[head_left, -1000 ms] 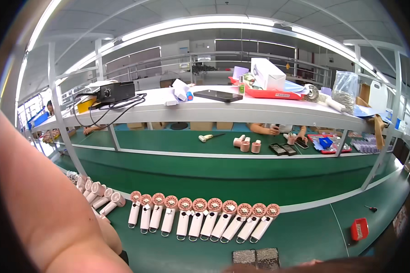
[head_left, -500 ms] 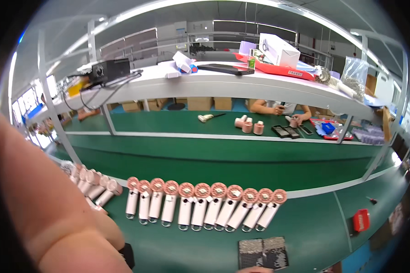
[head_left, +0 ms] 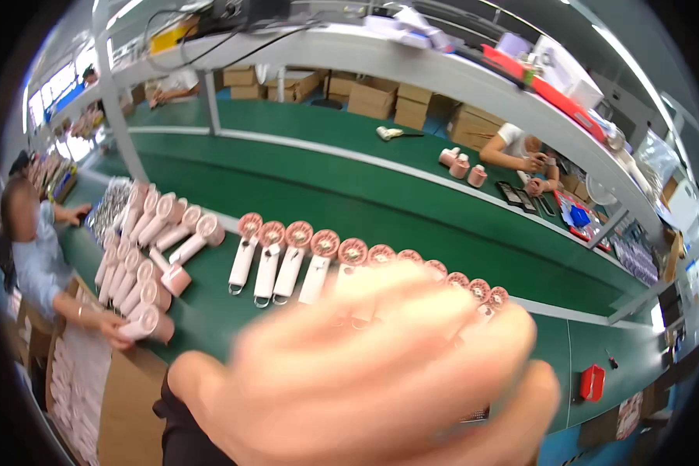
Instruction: Using an electric screwdriver to assemble portable handheld fans on a production line.
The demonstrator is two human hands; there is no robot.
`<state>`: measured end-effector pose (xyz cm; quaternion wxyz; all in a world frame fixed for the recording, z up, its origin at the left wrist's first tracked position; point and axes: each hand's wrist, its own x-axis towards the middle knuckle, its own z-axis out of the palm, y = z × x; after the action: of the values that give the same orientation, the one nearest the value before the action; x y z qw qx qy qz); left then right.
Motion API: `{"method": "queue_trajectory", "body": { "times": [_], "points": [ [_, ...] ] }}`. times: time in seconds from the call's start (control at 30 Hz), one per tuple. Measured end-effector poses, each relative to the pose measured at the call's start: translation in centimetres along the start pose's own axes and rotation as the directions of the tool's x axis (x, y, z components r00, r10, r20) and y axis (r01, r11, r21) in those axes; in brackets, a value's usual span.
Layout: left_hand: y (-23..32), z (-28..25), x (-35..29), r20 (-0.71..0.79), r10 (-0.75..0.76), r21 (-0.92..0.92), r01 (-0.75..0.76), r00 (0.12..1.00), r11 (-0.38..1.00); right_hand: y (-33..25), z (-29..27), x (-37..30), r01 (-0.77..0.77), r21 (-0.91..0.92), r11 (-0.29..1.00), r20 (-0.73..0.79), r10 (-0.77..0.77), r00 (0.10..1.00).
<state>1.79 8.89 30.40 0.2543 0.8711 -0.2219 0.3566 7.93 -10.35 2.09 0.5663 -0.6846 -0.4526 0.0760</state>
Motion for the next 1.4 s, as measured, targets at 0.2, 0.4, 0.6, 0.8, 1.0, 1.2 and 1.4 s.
{"method": "queue_trajectory", "body": {
  "times": [0.2, 0.4, 0.6, 0.8, 1.0, 1.2, 1.4],
  "points": [
    [0.4, -1.7, 0.8, -0.042, -0.247, 0.020, 0.248, 0.968, 0.969, 3.0, 3.6, -1.5, -0.160, 0.374, 0.913, -0.380, 0.309, 0.872],
    [0.9, -3.1, 4.8, -0.060, -0.393, 0.107, 0.397, 0.918, 0.911, 1.0, 3.6, 1.4, 0.007, 0.158, 0.987, -0.207, 0.026, 0.978],
    [2.7, -6.2, -13.9, -0.156, -0.488, 0.091, 0.504, 0.859, 0.859, 1.7, 2.9, 1.5, 0.108, 0.464, 0.879, -0.248, 0.012, 0.969],
    [-4.4, -3.3, -25.8, -0.655, -0.673, 0.251, 0.939, 0.345, 0.237, 1.6, 2.3, 0.9, 0.021, 0.265, 0.964, -0.448, 0.104, 0.888],
    [-8.2, -3.5, -37.0, -0.526, -0.727, 0.590, 0.805, 0.441, 0.063, 3.7, 1.5, 1.4, -0.094, 0.312, 0.945, -0.415, 0.224, 0.882],
    [-11.5, -2.5, -41.4, -0.506, -0.787, 0.715, 0.682, 0.354, -0.153, 0.8, -1.8, 1.8, 0.105, 0.540, 0.835, -0.462, 0.190, 0.866],
    [-11.8, -3.8, -42.3, -0.434, -0.830, 0.693, 0.719, 0.351, -0.059, -0.1, -8.4, 0.6, 0.221, 0.456, 0.862, -0.533, 0.066, 0.843]
  ]
}}
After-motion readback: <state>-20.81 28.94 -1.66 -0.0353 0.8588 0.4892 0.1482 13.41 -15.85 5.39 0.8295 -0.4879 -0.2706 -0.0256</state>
